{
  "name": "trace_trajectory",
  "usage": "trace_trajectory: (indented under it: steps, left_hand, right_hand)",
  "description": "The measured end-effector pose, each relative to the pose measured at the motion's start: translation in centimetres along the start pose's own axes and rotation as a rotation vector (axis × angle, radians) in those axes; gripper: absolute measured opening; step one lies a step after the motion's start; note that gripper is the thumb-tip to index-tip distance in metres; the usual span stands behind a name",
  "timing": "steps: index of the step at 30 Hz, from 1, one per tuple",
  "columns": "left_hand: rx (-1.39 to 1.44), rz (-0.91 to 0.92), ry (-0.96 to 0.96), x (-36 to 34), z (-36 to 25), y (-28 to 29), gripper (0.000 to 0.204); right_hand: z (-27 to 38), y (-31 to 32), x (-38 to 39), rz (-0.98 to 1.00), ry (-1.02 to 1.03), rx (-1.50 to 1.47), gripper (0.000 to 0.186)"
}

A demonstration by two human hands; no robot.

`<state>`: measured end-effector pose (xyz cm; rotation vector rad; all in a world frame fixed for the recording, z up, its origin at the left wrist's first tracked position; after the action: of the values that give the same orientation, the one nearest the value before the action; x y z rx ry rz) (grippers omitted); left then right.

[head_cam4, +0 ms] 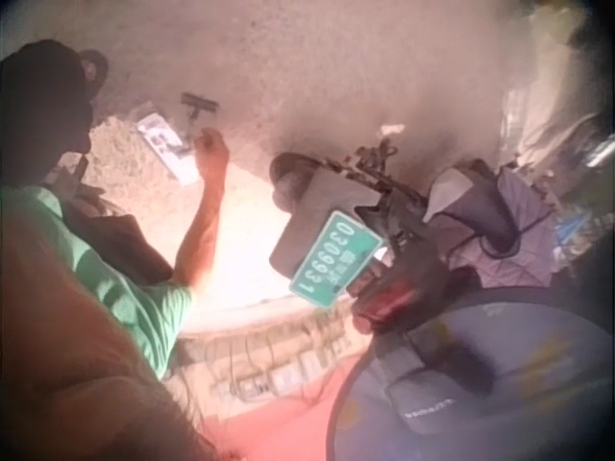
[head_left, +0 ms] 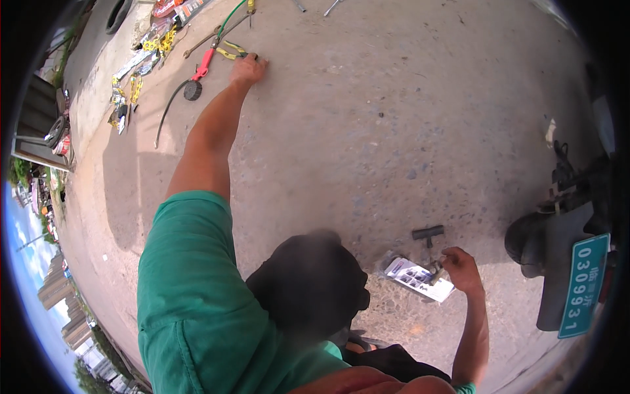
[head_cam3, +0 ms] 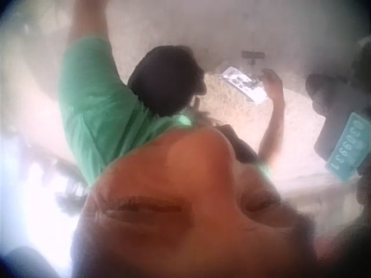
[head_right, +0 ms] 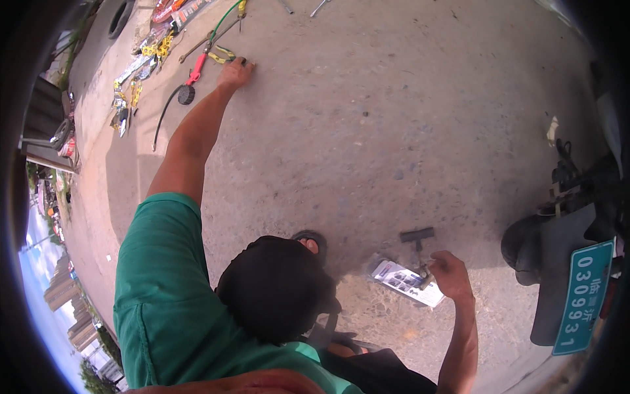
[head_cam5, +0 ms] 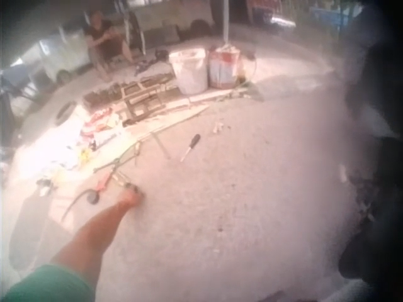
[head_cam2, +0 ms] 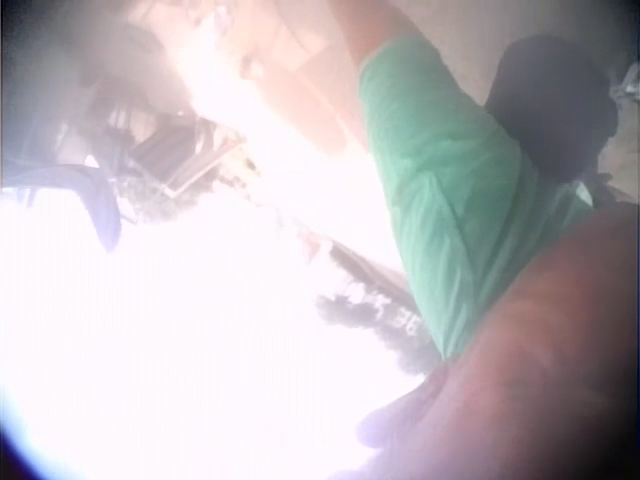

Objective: The person takes a part from a box and uses pliers to cut a wire. They then use a screwdriver to remove a screw from the rear wheel hub assembly of an electric scooter.

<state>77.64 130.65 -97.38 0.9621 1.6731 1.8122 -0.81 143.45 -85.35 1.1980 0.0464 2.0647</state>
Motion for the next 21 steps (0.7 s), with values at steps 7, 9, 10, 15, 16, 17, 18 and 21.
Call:
trace_trajectory:
  steps: [7,9,10,15,16,17,18,21]
  left_hand:
    - [0.193,-0.127,0.003,1.0,-1.6,-0.4,0.031]
    - [0.340,-0.226,-0.234,3.9,-1.8,-2.2,0.023]
    - [0.600,0.070,-0.090,7.1,-3.2,-2.4,0.020]
    - [0.949,0.702,-0.003,17.6,-3.8,8.3,0.022]
    - [0.926,0.718,-0.042,19.1,-7.1,9.6,0.022]
    - [0.931,0.851,-0.071,21.0,-10.0,10.9,0.022]
    - [0.935,0.979,-0.091,23.1,-12.6,12.3,0.022]
    - [0.840,1.279,-0.266,28.5,-19.4,15.5,0.021]
  right_hand:
    - [1.2,0.0,0.6,-0.045,0.033,0.030,0.029]
    - [2.8,0.2,0.8,-0.047,0.033,0.098,0.031]
    - [3.5,0.2,0.7,-0.040,-0.010,0.121,0.034]
    - [8.3,-2.0,-1.2,-0.096,0.276,0.086,0.037]
    - [7.6,-2.8,-0.8,-0.128,0.261,0.057,0.037]
    - [7.1,-3.4,-0.6,-0.193,0.346,-0.036,0.041]
    - [6.7,-3.9,0.0,-0.254,0.437,-0.123,0.045]
    - [7.6,-4.7,2.2,-0.496,0.571,-0.041,0.057]
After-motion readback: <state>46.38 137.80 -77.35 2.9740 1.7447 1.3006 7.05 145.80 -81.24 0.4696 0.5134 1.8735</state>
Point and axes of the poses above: each hand's wrist, its own x-axis away from the middle knuckle, its own y-axis out of the back of the hand, z = x × y, the point moved 1 cm from there along -x, towards the middle knuckle, and after that the axes turned 4 degrees about -x, right-handed, at the moved point
